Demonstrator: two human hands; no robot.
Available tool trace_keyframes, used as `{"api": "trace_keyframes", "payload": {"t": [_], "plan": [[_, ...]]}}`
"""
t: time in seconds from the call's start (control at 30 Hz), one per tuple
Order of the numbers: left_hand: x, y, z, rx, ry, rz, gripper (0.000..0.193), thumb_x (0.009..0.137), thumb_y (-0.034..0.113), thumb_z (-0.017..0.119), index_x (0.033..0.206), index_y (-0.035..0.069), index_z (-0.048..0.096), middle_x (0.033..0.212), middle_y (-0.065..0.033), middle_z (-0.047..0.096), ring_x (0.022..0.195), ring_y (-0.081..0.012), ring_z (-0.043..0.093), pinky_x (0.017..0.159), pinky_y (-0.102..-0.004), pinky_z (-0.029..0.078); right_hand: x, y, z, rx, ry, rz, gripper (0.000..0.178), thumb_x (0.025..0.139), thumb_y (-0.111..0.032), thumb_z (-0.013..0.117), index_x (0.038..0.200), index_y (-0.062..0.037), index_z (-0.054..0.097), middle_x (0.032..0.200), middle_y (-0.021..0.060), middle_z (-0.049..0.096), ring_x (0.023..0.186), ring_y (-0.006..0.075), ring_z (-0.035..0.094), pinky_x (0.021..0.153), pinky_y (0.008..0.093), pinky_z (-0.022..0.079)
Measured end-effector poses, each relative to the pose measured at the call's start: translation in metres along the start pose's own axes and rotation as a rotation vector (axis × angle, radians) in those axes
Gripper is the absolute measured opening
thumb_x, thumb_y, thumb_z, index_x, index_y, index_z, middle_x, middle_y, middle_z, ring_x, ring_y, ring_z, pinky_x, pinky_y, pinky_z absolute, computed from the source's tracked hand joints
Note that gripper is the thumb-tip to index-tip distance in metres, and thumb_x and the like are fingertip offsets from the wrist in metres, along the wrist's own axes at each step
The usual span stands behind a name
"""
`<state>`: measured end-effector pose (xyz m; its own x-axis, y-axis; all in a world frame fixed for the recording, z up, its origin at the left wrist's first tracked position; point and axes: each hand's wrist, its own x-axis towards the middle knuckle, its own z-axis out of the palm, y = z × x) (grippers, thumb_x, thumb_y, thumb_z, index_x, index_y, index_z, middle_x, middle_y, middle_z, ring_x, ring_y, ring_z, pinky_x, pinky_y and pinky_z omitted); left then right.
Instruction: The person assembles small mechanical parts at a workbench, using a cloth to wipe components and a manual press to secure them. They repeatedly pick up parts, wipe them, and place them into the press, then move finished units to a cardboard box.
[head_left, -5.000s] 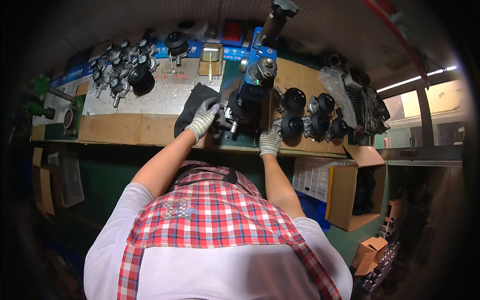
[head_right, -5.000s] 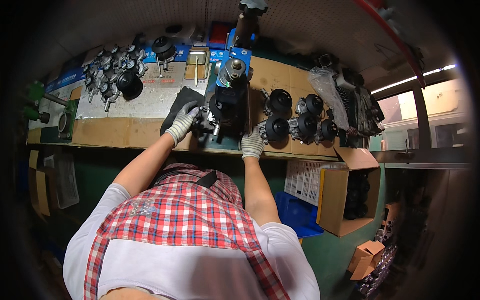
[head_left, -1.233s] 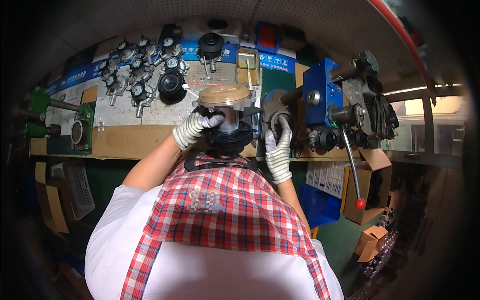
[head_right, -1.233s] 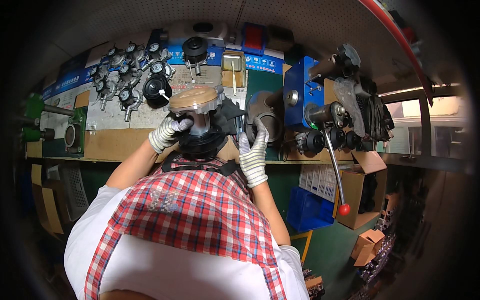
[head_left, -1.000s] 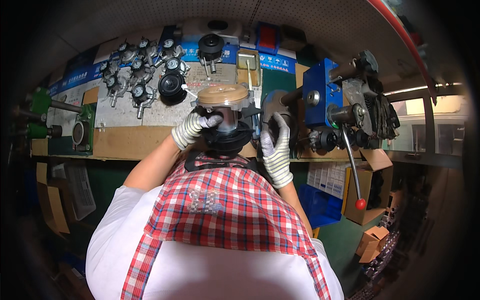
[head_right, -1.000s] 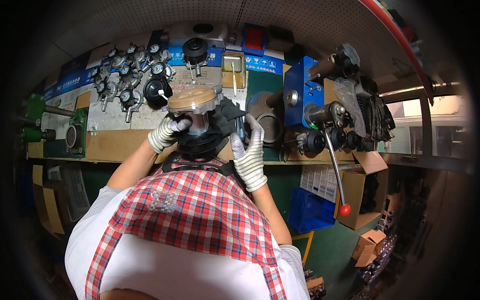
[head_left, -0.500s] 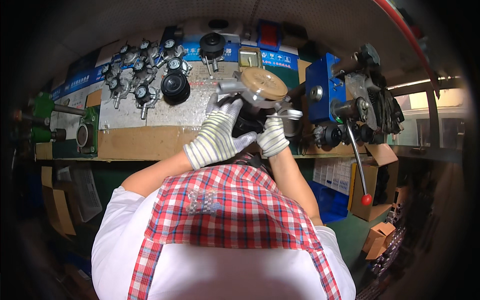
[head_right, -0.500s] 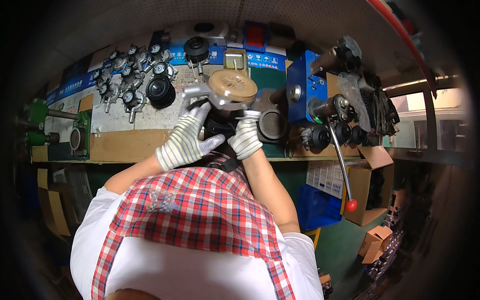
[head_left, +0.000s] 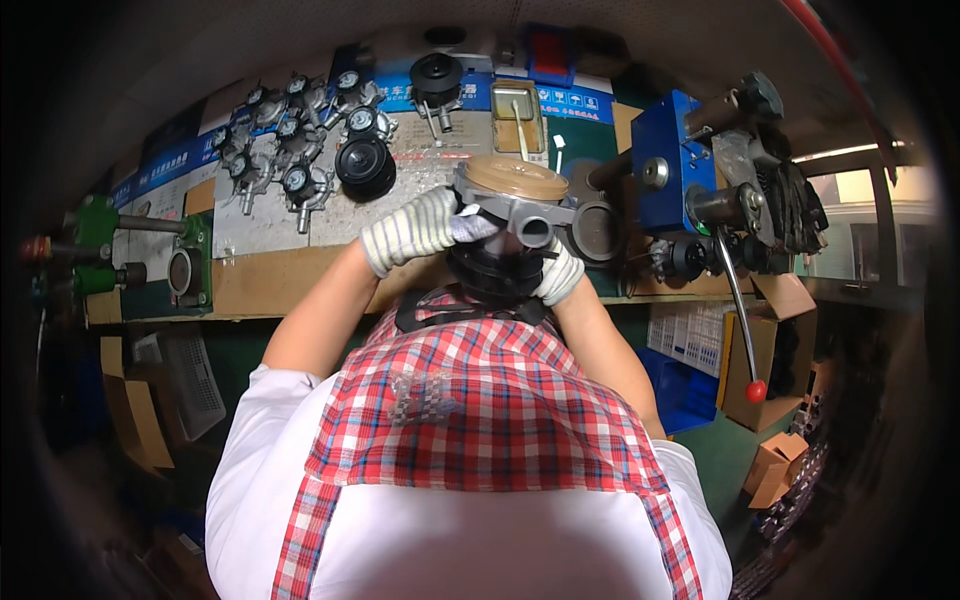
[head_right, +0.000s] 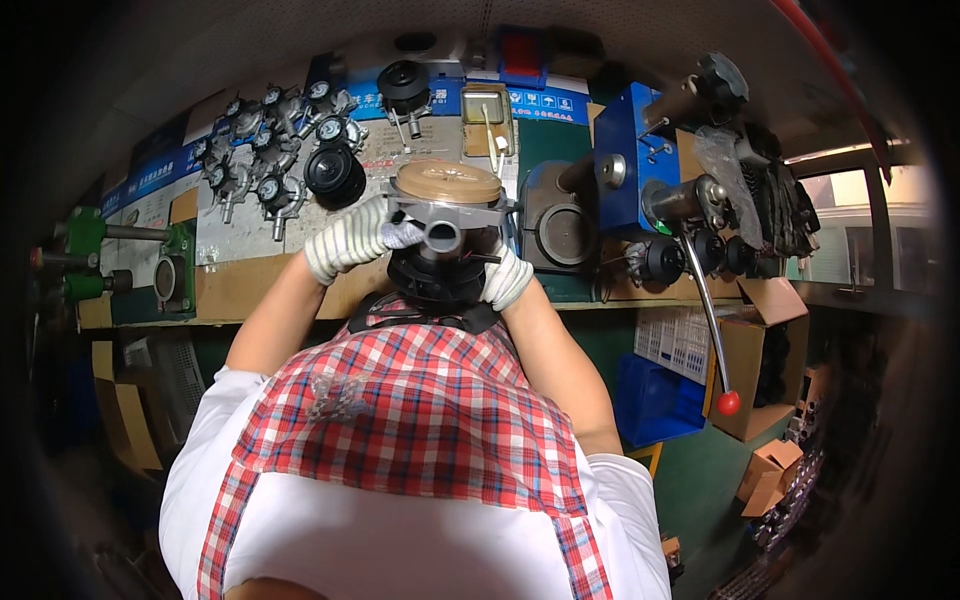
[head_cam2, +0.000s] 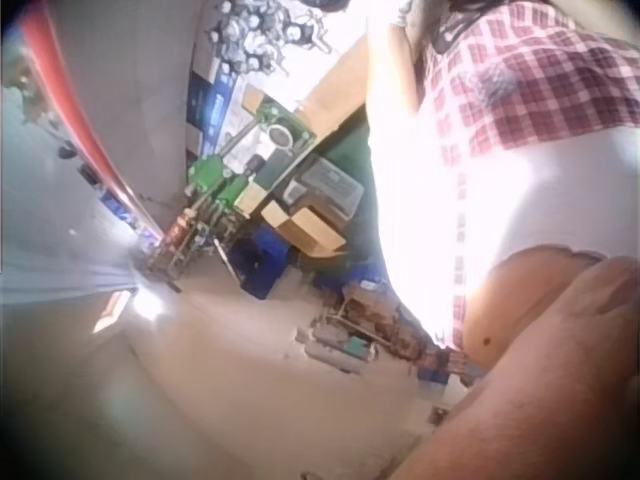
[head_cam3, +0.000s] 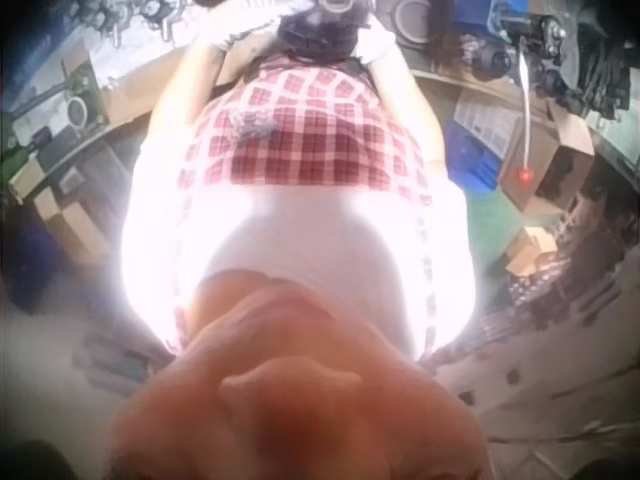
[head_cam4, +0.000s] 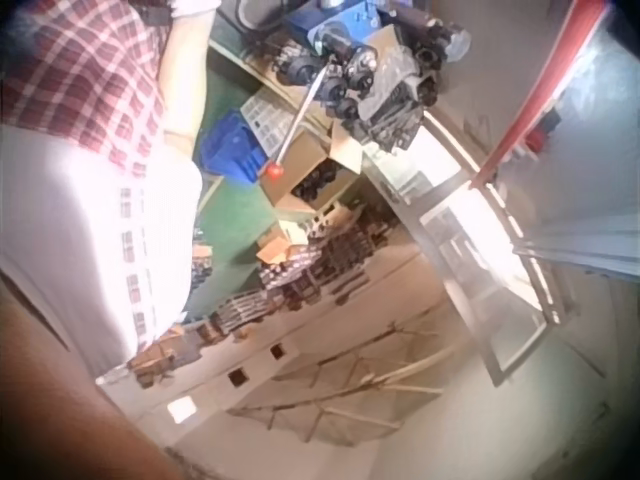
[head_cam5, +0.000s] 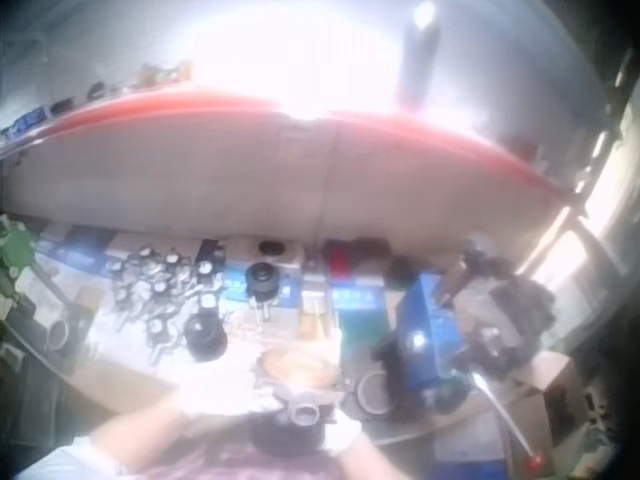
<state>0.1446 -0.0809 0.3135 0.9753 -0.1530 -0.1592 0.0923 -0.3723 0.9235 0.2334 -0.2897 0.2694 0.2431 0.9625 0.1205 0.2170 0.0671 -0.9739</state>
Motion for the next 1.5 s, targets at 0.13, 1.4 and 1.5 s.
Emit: {"api": "trace_keyframes", "payload": {"t": [0.13,1.4,1.5], "plan": [[0.009,0.013,0.018,-0.481,0.015,0.032,0.049,0.088,0.03,0.075,0.125,0.001,0.063,0.117,-0.0083,0.068,0.109,-0.0152,0.06,0.098,-0.0325,0.047,-0.001,0.058,0.007,1.544,-0.224,0.002,0.044,0.108,-0.023,0.035,0.147,-0.0029,0.04,0.146,0.0135,0.048,0.132,0.0219,0.049,0.115,0.0342,0.039],[-0.061,-0.263,0.077,0.442,0.285,-0.084,0.077,0.077,0.034,0.08,0.139,0.005,0.046,0.135,-0.013,0.055,0.124,-0.0283,0.054,0.11,-0.0404,0.04,-0.001,0.191,0.074,-0.464,0.885,1.058,0.071,0.089,-0.044,0.064,0.138,0.0049,0.052,0.143,0.0281,0.05,0.134,0.0397,0.047,0.113,0.0404,0.037],[-0.088,-0.264,0.067,0.698,0.44,-0.038,0.079,0.077,0.016,0.076,0.145,-0.001,0.04,0.147,-0.0236,0.041,0.129,-0.0401,0.049,0.114,-0.0417,0.039,-0.005,0.152,0.061,-0.292,0.984,0.814,0.056,0.092,-0.032,0.063,0.134,0.0044,0.055,0.135,0.0202,0.059,0.122,0.0322,0.057,0.108,0.0356,0.041]]}}
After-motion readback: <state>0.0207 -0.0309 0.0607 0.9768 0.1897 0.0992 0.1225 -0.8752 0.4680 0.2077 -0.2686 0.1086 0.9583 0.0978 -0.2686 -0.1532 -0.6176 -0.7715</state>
